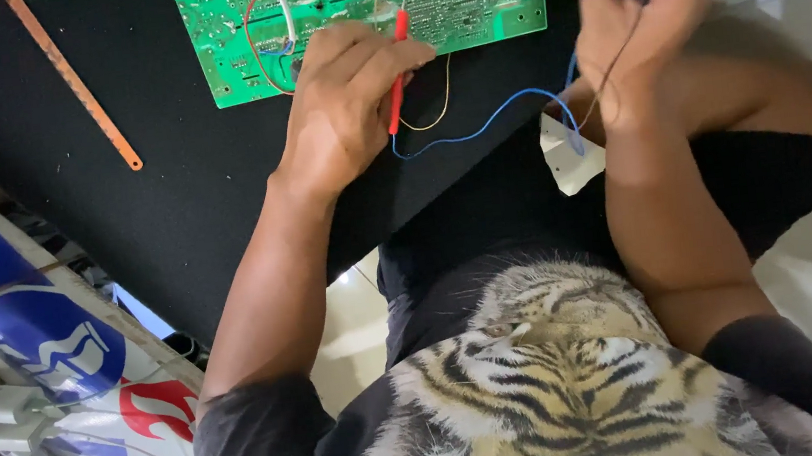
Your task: Testing various components and solder points on a printed circuit board using multimeter probes.
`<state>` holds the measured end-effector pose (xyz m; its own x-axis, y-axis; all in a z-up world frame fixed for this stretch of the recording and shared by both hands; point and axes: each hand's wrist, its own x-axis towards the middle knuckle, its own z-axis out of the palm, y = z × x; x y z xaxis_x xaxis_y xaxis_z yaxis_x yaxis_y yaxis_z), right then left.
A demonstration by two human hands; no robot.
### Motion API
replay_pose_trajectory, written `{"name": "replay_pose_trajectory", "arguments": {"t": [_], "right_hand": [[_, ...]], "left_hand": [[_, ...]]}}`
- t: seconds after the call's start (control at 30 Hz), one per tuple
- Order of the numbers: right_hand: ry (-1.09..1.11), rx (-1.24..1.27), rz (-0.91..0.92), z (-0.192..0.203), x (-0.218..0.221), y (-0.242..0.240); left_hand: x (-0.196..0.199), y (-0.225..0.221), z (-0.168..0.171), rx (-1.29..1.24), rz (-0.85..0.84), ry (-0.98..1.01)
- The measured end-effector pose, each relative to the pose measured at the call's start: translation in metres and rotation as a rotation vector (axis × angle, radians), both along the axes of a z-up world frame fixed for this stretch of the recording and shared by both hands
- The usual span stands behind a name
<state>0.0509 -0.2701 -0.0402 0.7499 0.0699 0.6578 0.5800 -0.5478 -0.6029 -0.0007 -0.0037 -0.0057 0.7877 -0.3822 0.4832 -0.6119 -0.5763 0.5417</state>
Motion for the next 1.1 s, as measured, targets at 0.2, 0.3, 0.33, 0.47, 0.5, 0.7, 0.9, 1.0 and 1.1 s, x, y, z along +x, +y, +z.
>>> {"name": "replay_pose_trajectory", "arguments": {"t": [0.2,0.3,0.33,0.47,0.5,0.7,0.9,1.0,1.1], "right_hand": [[-0.191,-0.175,-0.191,-0.024,0.025,-0.032],[-0.108,-0.198,-0.183,-0.026,0.023,-0.031],[-0.087,-0.239,-0.204,-0.025,0.021,-0.028],[-0.04,-0.423,-0.198,-0.021,0.014,-0.02],[-0.042,-0.421,-0.198,-0.016,0.013,-0.017],[-0.017,-0.233,0.006,-0.007,-0.007,-0.014],[0.115,0.143,0.253,0.009,-0.024,0.003],[0.219,0.199,0.213,0.001,-0.026,0.007],[0.266,0.221,0.259,-0.001,-0.026,0.008]], "left_hand": [[0.002,0.0,0.0,0.009,0.02,-0.051],[0.002,0.0,0.0,-0.002,0.019,-0.042],[0.002,0.001,0.0,-0.005,0.012,-0.034],[0.002,0.0,-0.001,-0.011,0.017,-0.019],[0.003,0.0,-0.001,-0.01,0.018,-0.021],[0.002,0.0,-0.002,-0.021,0.014,-0.026],[0.0,0.0,0.003,-0.082,0.005,-0.014],[0.0,0.002,0.002,-0.112,-0.029,0.005],[0.0,0.001,0.001,-0.131,-0.034,0.053]]}}
